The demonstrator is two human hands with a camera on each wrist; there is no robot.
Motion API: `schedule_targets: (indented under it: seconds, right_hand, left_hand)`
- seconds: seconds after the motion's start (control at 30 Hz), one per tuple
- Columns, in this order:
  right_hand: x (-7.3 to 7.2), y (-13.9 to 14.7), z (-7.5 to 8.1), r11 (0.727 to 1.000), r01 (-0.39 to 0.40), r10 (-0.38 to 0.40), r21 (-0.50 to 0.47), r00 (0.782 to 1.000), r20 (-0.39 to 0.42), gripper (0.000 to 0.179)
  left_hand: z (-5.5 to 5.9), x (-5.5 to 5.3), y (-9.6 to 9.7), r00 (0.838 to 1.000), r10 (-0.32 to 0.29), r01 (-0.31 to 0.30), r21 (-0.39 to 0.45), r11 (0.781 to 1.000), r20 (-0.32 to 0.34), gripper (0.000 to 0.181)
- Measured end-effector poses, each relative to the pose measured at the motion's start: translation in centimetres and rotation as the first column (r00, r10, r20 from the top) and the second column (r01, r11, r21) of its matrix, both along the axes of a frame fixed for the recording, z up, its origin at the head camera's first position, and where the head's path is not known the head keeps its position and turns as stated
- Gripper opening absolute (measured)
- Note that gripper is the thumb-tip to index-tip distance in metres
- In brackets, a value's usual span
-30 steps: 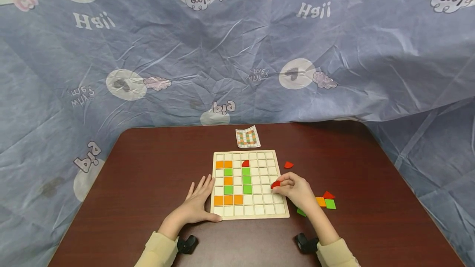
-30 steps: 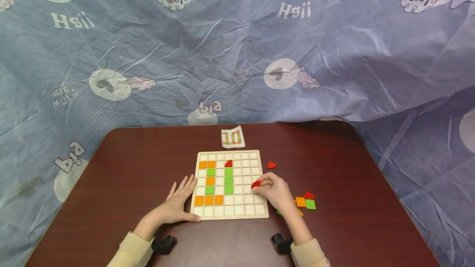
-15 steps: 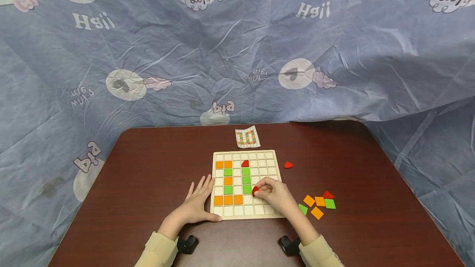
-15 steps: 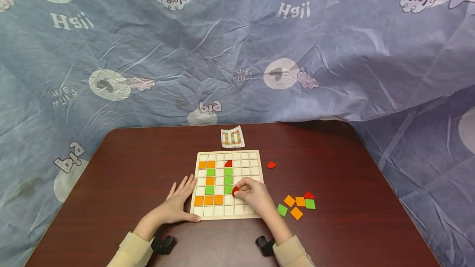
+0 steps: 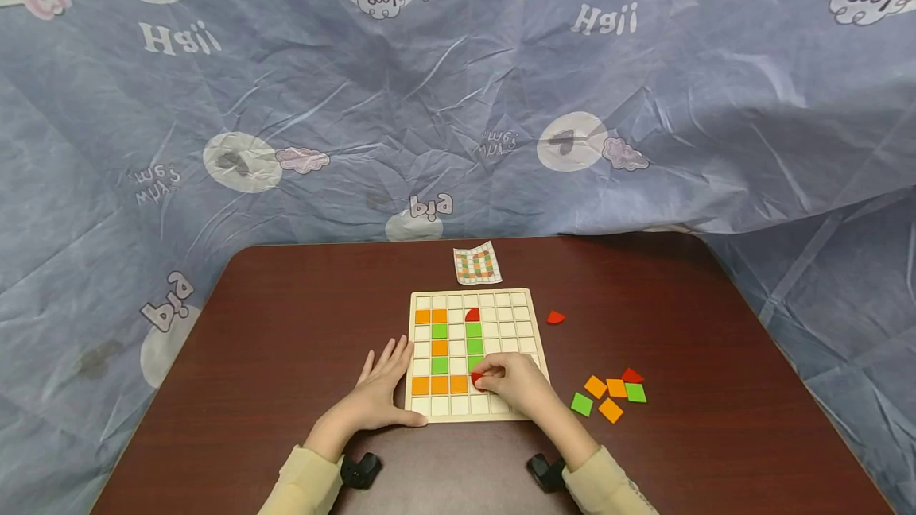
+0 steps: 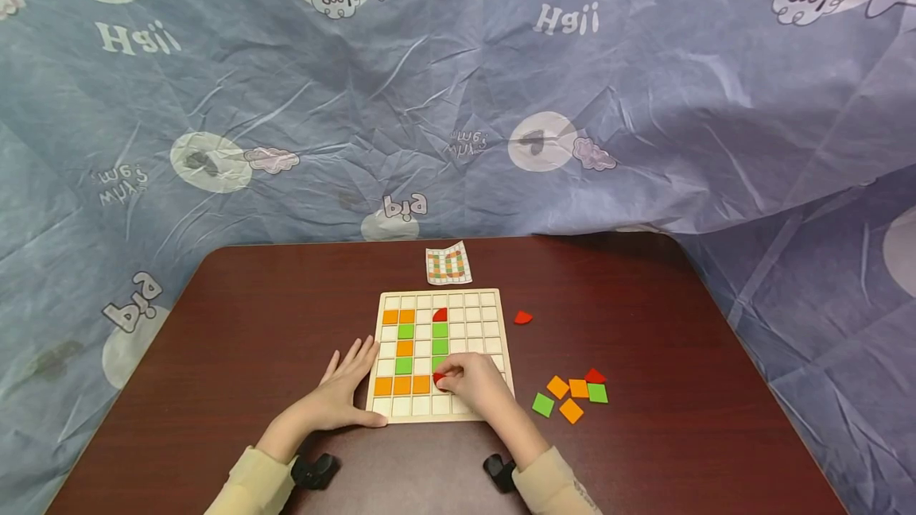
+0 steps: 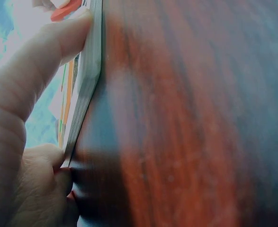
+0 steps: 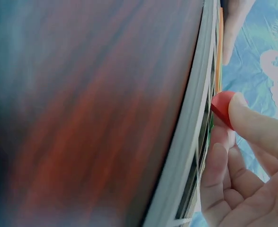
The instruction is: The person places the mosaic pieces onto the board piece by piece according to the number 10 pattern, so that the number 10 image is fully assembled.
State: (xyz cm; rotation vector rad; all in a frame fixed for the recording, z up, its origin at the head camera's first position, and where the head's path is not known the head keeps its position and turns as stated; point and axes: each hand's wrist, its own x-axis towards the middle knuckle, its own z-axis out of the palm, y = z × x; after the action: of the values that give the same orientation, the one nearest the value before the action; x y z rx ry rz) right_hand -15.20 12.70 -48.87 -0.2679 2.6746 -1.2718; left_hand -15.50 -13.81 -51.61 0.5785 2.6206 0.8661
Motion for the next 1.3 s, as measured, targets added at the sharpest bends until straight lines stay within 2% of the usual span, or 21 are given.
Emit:
schedule_targets:
  seconds: [0.23,0.7,1.07,1.3]
  right_hand:
    - [-0.01,-0.30,0.19,0.998,-0.023,0.025,0.056,0.999,-0.039,0.006]
    - [-0.11,-0.67,0.14,0.984,0.024,0.006,0.175,0.985,-0.170,0.020]
    - [0.03,-0.55,0.01,0.991,0.025,-0.012,0.128,0.995,-0.101,0.016]
    - [-0.63,0.27,0.30,0.992,0.081,-0.070,0.099,0.992,-0.104,0.012]
  left_hand:
    - [0.12,0.07,0.04,1.000,0.001,-0.001,0.013,1.000,-0.001,0.122]
    - [0.35,0.08,0.03,1.000,-0.003,0.003,0.004,1.000,0.000,0.121]
    - [0.10,0.03,-0.03,1.000,-0.004,0.004,0.013,1.000,-0.004,0.122]
    - [0.20,0.04,-0.04,1.000,-0.002,0.002,0.024,1.000,-0.004,0.122]
